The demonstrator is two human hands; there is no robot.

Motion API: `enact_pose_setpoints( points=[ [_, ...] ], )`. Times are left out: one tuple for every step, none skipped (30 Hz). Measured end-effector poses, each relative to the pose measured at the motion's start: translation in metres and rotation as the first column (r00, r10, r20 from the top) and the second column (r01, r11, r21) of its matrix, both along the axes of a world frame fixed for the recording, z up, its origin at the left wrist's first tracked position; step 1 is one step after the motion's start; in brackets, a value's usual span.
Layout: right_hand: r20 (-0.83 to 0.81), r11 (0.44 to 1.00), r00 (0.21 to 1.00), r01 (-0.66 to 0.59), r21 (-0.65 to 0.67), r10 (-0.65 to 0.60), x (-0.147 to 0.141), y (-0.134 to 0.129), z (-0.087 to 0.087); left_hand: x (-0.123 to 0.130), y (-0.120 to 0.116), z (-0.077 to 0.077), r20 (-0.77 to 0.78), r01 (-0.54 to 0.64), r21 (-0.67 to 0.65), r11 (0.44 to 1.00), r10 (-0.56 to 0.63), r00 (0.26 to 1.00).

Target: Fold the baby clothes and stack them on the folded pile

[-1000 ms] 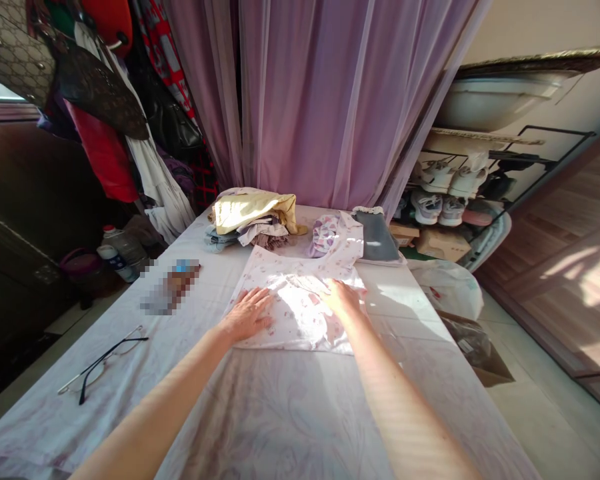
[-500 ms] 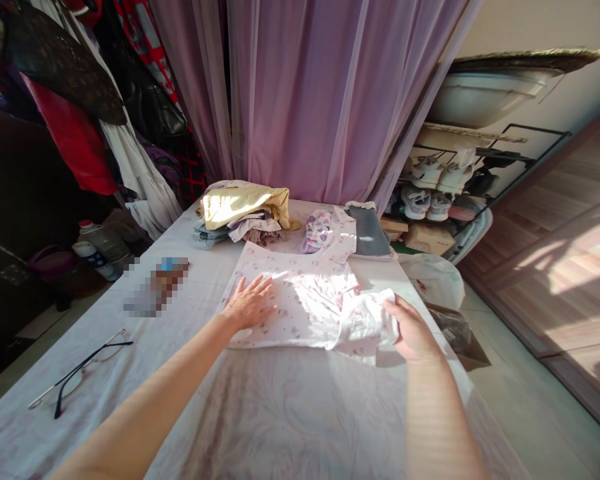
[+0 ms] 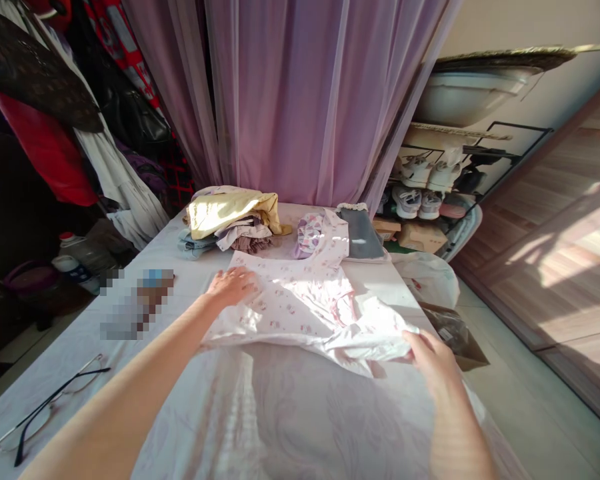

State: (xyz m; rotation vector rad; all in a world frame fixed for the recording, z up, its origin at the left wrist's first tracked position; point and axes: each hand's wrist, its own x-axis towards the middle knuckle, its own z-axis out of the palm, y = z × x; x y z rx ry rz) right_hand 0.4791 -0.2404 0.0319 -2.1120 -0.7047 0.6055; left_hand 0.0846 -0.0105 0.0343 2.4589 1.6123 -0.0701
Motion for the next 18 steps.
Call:
enact_pose_setpoints(
  points=[
    [0.123,0.993,0.992,-0.012,-0.120,0.027,0.005,-0.003,0.000,0.001,0.005,0.002,-0.002,-0.039,0.013,0.999,0.040,0.999],
    [0.245,0.975,0.968,-0.001,-0.224,0.058,0.009,-0.003,0.001,0.002,0.009,0.002,0.007,-0.084,0.044,0.996,0.083,0.996],
    [0.354,0.955,0.932,0.027,-0.296,0.084,0.010,0.000,0.003,0.002,0.013,0.002,0.031,-0.137,0.089,0.987,0.134,0.990],
    [0.442,0.942,0.892,0.057,-0.330,0.101,0.009,0.007,0.005,0.002,0.017,0.001,0.069,-0.202,0.134,0.970,0.194,0.979],
    [0.503,0.941,0.856,0.066,-0.333,0.118,0.006,0.018,0.009,0.002,0.021,-0.001,0.117,-0.282,0.165,0.945,0.265,0.957],
    [0.533,0.942,0.834,0.053,-0.332,0.141,0.002,0.033,0.013,0.002,0.024,-0.002,0.167,-0.364,0.170,0.916,0.337,0.927],
    [0.538,0.944,0.820,-0.008,-0.330,0.195,-0.004,0.050,0.017,0.001,0.029,-0.003,0.207,-0.431,0.147,0.890,0.399,0.893],
    [0.529,0.937,0.807,-0.081,-0.339,0.261,-0.011,0.070,0.020,0.001,0.033,-0.004,0.229,-0.476,0.102,0.874,0.445,0.866],
    [0.510,0.920,0.798,-0.132,-0.369,0.320,-0.018,0.089,0.023,0.001,0.038,-0.003,0.239,-0.504,0.052,0.862,0.479,0.845],
    [0.478,0.896,0.797,-0.167,-0.412,0.368,-0.025,0.108,0.024,0.001,0.042,-0.002,0.243,-0.521,0.011,0.854,0.503,0.830],
    [0.456,0.874,0.795,-0.180,-0.450,0.399,-0.033,0.125,0.024,0.001,0.046,-0.001,0.243,-0.529,-0.019,0.848,0.518,0.821],
    [0.452,0.856,0.781,-0.198,-0.477,0.432,-0.040,0.139,0.023,0.001,0.050,0.000,0.238,-0.533,-0.037,0.845,0.525,0.817],
    [0.454,0.846,0.765,-0.216,-0.488,0.457,-0.046,0.149,0.020,0.002,0.053,0.001,0.230,-0.533,-0.048,0.845,0.528,0.817],
    [0.466,0.842,0.744,-0.238,-0.485,0.479,-0.051,0.157,0.017,0.002,0.055,0.002,0.225,-0.532,-0.050,0.845,0.528,0.819],
    [0.482,0.841,0.722,-0.263,-0.473,0.497,-0.055,0.163,0.013,0.002,0.056,0.001,0.226,-0.533,-0.043,0.845,0.528,0.819],
    [0.500,0.844,0.702,-0.284,-0.456,0.506,-0.058,0.166,0.009,0.002,0.057,0.000,0.232,-0.536,-0.022,0.844,0.526,0.818],
    [0.516,0.848,0.689,-0.294,-0.441,0.508,-0.060,0.168,0.004,0.001,0.057,-0.002,0.241,-0.539,0.008,0.842,0.522,0.818],
    [0.531,0.853,0.682,-0.292,-0.433,0.503,-0.059,0.170,0.000,0.000,0.057,-0.005,0.246,-0.543,0.042,0.839,0.518,0.819]
  ],
)
